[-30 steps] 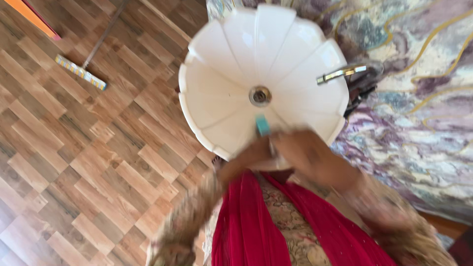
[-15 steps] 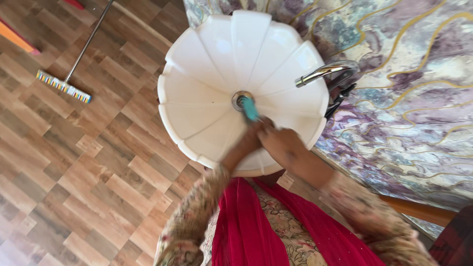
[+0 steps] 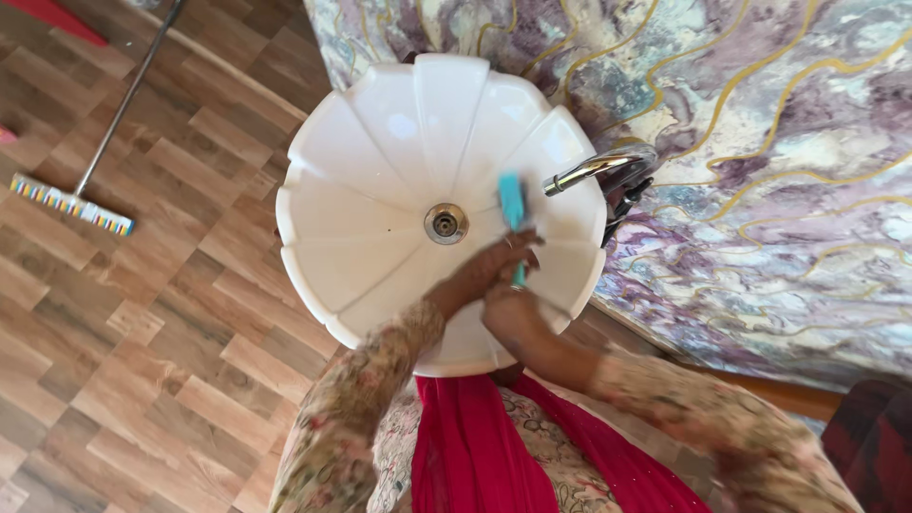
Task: The person cleans a white petal-shaped washbasin by scrubbing the interior surfaces with a blue brush, then pouring purple liquid from a plastic jug into the sink and over the brush, and continuing to scrub different areas of the basin.
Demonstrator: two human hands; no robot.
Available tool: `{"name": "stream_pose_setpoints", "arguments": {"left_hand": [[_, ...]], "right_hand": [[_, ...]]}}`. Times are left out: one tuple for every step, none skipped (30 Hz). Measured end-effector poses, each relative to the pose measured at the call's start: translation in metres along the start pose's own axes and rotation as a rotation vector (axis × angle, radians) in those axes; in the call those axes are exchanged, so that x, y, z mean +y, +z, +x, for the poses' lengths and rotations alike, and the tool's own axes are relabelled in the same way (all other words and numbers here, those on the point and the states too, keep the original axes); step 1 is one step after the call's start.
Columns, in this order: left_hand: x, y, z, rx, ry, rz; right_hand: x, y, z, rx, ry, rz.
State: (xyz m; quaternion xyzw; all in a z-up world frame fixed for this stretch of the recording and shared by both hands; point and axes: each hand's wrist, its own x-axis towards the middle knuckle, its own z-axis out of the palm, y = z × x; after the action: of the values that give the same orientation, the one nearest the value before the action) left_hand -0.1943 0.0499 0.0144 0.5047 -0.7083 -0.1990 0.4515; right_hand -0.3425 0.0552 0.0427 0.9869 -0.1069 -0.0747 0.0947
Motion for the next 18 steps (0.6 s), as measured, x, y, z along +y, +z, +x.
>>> {"name": "stream_pose_setpoints", "arguments": {"left_hand": [[-0.011,-0.003,0.002,0.004,0.008,0.025],[-0.015,-0.005,0.005,0.000,0.029,0.029],[-0.010,-0.003,0.000,-0.022,0.051,0.006],[0.003,0.004,-0.008,-0.044,0.077,-0.038],[0.023,0.013,-0.017,-0.072,0.091,-0.080],[0.040,0.019,-0.024,-0.093,0.109,-0.114],[0.058,0.026,-0.033,-0.112,0.113,-0.142],[0.063,0.026,-0.035,-0.116,0.127,-0.155],[0.052,0.020,-0.026,-0.095,0.165,-0.134],[0.034,0.012,-0.014,-0.071,0.198,-0.109],[0.012,0.002,-0.003,-0.044,0.233,-0.080],[-0.010,-0.010,0.006,-0.027,0.254,-0.057],[-0.027,-0.021,0.008,-0.016,0.273,-0.038],[-0.038,-0.027,0.005,-0.012,0.295,-0.039],[-0.045,-0.031,0.000,-0.030,0.310,-0.041],[-0.049,-0.032,-0.004,-0.057,0.326,-0.048],[-0.051,-0.033,-0.009,-0.135,0.329,-0.026],[-0.044,-0.031,-0.023,-0.152,0.279,-0.051]], "right_hand": [[-0.008,0.013,0.017,-0.046,0.172,-0.115],[-0.010,0.020,0.016,-0.123,0.129,-0.065],[-0.017,0.022,0.004,-0.201,0.087,-0.013],[-0.027,0.023,-0.010,-0.284,0.045,0.043],[-0.038,0.023,-0.023,-0.204,0.079,-0.031],[-0.049,0.021,-0.038,-0.121,0.113,-0.111],[-0.060,0.019,-0.053,-0.038,0.147,-0.192],[-0.070,0.017,-0.063,0.041,0.176,-0.269],[-0.074,0.018,-0.061,0.119,0.206,-0.347],[-0.072,0.020,-0.051,0.131,0.224,-0.381],[-0.058,0.024,-0.028,0.032,0.182,-0.339],[-0.041,0.025,-0.002,-0.054,0.144,-0.284],[-0.037,0.022,0.019,-0.087,0.130,-0.248],[-0.041,0.015,0.033,-0.089,0.110,-0.226],[-0.050,0.007,0.041,-0.092,0.090,-0.190],[-0.061,-0.002,0.039,-0.094,0.060,-0.158],[-0.074,-0.011,0.031,-0.096,0.030,-0.110],[-0.083,-0.019,0.019,-0.106,0.018,-0.077]]}}
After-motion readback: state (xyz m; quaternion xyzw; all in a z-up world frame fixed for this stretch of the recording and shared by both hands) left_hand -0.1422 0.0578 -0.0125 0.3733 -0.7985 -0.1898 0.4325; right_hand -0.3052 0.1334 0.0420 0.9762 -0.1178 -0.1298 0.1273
